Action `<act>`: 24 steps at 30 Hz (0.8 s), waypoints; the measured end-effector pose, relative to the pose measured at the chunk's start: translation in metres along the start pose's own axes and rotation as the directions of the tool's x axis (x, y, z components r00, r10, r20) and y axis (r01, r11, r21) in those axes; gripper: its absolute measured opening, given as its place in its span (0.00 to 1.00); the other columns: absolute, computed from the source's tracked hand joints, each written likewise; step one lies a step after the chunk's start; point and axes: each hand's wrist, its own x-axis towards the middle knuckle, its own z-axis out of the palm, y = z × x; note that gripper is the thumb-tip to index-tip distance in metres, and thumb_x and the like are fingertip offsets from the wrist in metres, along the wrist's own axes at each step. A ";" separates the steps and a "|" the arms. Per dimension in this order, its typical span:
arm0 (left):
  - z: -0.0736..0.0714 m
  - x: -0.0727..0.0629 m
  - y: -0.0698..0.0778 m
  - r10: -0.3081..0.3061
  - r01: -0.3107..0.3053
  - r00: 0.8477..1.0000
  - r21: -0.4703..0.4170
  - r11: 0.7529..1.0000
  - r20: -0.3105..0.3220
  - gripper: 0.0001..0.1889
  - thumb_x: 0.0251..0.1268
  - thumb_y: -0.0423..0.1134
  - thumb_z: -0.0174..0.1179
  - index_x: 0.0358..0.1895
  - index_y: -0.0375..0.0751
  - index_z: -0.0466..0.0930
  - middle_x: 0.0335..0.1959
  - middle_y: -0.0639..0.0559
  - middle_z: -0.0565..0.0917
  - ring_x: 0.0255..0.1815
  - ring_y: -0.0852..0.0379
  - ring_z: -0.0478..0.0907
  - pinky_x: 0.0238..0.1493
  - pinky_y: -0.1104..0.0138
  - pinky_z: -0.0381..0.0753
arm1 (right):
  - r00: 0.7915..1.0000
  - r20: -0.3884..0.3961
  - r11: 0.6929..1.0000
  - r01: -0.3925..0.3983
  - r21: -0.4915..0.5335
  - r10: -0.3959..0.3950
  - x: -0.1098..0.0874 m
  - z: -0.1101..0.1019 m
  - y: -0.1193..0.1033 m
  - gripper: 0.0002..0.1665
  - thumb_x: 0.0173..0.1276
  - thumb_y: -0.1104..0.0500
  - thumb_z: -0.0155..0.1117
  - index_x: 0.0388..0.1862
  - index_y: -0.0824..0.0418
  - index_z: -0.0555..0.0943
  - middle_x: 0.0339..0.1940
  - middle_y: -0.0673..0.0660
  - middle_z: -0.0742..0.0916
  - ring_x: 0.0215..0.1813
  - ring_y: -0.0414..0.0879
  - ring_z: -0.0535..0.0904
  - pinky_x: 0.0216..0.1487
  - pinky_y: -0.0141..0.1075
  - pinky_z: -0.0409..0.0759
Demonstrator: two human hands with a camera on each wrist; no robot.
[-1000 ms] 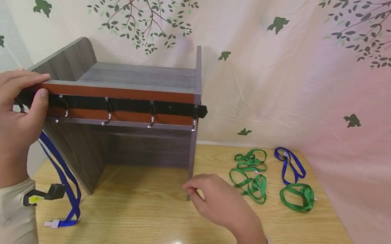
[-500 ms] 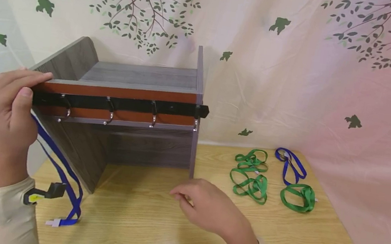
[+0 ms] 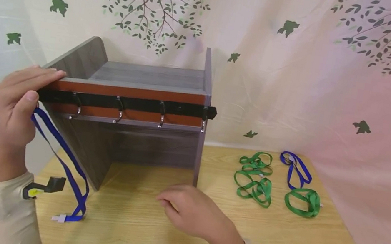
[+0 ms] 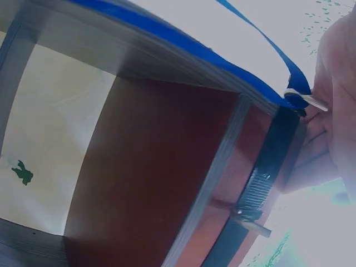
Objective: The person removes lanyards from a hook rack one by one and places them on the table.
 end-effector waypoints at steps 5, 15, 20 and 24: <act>-0.005 0.001 -0.003 0.014 -0.015 0.998 0.013 1.000 0.055 0.36 0.74 0.68 0.51 0.57 0.37 0.89 0.52 0.28 0.88 0.64 0.75 0.81 0.82 0.59 0.65 | 0.999 0.005 0.999 0.034 0.016 -0.035 0.016 0.011 -0.007 0.13 0.78 0.61 0.62 0.54 0.58 0.90 0.49 0.50 0.93 0.52 0.39 0.89 0.59 0.35 0.86; -0.003 0.003 -0.005 0.048 -0.039 0.996 -0.130 0.991 0.070 0.46 0.67 0.77 0.51 0.57 0.33 0.88 0.54 0.40 0.91 0.60 0.67 0.82 0.67 0.73 0.73 | 0.994 -0.006 0.983 0.108 0.148 -0.109 0.071 0.035 -0.029 0.15 0.82 0.60 0.58 0.58 0.58 0.88 0.53 0.50 0.92 0.55 0.38 0.88 0.62 0.25 0.81; -0.002 0.002 -0.008 0.062 -0.050 0.996 -0.171 0.984 0.064 0.47 0.66 0.78 0.51 0.57 0.33 0.88 0.55 0.51 0.92 0.59 0.65 0.82 0.65 0.73 0.73 | 0.989 -0.063 0.970 0.147 0.193 -0.137 0.100 0.048 -0.041 0.17 0.80 0.62 0.58 0.62 0.60 0.86 0.55 0.52 0.91 0.51 0.36 0.86 0.57 0.17 0.78; -0.003 0.004 -0.010 0.061 -0.051 0.997 -0.179 0.982 0.052 0.47 0.66 0.78 0.51 0.56 0.33 0.88 0.54 0.55 0.92 0.56 0.66 0.82 0.62 0.74 0.73 | 0.984 -0.107 0.964 0.166 0.206 -0.146 0.121 0.052 -0.049 0.23 0.79 0.63 0.59 0.70 0.61 0.80 0.65 0.55 0.87 0.51 0.37 0.85 0.55 0.16 0.77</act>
